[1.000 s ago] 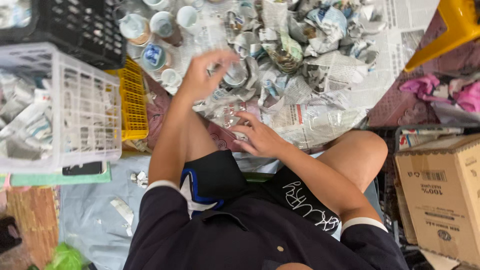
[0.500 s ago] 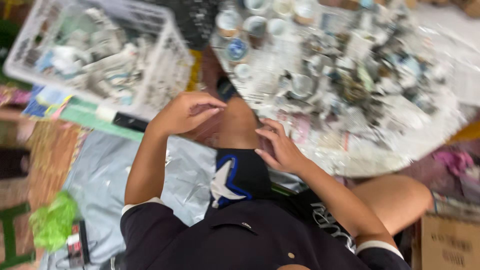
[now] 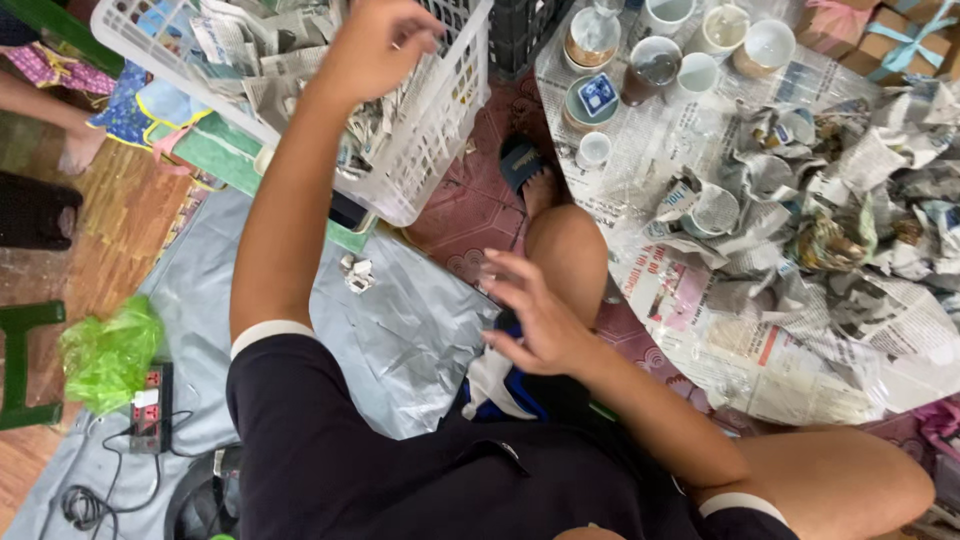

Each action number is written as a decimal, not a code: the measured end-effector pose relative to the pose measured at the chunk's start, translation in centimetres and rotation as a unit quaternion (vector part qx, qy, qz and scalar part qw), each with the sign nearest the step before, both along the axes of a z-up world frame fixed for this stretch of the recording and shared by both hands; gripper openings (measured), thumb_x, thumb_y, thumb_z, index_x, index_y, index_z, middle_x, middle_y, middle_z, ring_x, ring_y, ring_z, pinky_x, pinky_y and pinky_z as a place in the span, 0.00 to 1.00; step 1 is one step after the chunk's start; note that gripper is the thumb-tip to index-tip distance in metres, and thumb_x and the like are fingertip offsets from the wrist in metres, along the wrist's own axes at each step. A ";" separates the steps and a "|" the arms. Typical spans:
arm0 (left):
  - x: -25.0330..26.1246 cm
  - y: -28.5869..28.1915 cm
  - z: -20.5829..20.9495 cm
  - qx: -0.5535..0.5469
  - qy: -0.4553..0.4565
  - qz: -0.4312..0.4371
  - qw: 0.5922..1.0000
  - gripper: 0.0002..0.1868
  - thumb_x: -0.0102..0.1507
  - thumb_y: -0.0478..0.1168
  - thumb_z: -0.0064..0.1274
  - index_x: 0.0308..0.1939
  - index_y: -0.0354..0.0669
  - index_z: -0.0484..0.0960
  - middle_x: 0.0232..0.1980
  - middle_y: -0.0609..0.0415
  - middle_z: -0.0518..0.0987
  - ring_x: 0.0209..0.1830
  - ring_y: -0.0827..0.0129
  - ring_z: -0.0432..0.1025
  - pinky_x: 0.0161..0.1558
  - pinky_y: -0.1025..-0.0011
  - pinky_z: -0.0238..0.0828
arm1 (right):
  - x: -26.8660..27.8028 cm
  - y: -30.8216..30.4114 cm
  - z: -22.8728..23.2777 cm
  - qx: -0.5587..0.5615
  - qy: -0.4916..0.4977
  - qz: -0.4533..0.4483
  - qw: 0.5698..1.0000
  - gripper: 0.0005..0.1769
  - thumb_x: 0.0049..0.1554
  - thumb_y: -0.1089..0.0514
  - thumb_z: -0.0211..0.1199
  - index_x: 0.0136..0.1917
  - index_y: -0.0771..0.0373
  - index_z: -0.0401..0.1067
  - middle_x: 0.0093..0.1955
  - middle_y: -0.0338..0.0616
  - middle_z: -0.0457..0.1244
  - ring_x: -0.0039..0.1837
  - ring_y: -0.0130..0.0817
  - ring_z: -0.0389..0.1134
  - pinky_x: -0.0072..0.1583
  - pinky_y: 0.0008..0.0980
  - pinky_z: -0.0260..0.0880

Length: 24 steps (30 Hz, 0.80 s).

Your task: The person sits on the floor and wraps small ceramic cups with newspaper. They fold the paper around each cup, then place the wrapped items into a white plastic basket. The process is repeated for multiple cups.

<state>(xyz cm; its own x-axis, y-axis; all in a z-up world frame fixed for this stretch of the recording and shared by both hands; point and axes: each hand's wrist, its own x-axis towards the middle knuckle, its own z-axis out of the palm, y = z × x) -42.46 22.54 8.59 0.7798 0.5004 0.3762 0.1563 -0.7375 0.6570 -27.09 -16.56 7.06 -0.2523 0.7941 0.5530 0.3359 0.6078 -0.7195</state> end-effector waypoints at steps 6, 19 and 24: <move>2.5 5.1 -7.6 0.231 0.359 0.059 0.902 0.22 0.44 0.44 0.70 0.43 0.48 0.90 0.46 0.44 0.83 0.49 0.46 0.77 0.48 0.51 0.74 | -1.9 0.9 -1.2 -0.030 0.021 0.001 0.999 0.43 0.58 0.62 0.72 0.78 0.58 0.50 0.79 0.61 0.44 0.74 0.53 0.61 0.69 0.44 0.69; 3.3 4.0 -9.6 0.091 0.366 0.131 0.917 0.43 0.47 0.25 0.63 0.67 0.35 0.68 0.62 0.30 0.71 0.56 0.41 0.74 0.53 0.56 0.74 | -3.5 1.2 -3.9 -0.097 0.045 0.023 0.994 0.42 0.56 0.65 0.73 0.75 0.56 0.51 0.78 0.60 0.45 0.71 0.51 0.64 0.67 0.46 0.71; 2.6 7.0 -8.0 -0.013 0.205 0.204 0.957 0.16 0.63 0.31 0.54 0.55 0.39 0.79 0.43 0.37 0.81 0.43 0.50 0.80 0.44 0.58 0.78 | -3.4 1.2 -3.7 -0.095 0.049 0.023 0.994 0.41 0.56 0.65 0.73 0.75 0.57 0.52 0.78 0.60 0.45 0.70 0.51 0.64 0.67 0.46 0.72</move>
<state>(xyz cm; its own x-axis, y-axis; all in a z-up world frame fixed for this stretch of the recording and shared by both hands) -39.84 29.50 0.55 0.5967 0.7998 0.0646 0.6764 -0.5446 0.4959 -30.54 -15.32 3.33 -0.2422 0.8755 0.4181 0.2330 0.4708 -0.8509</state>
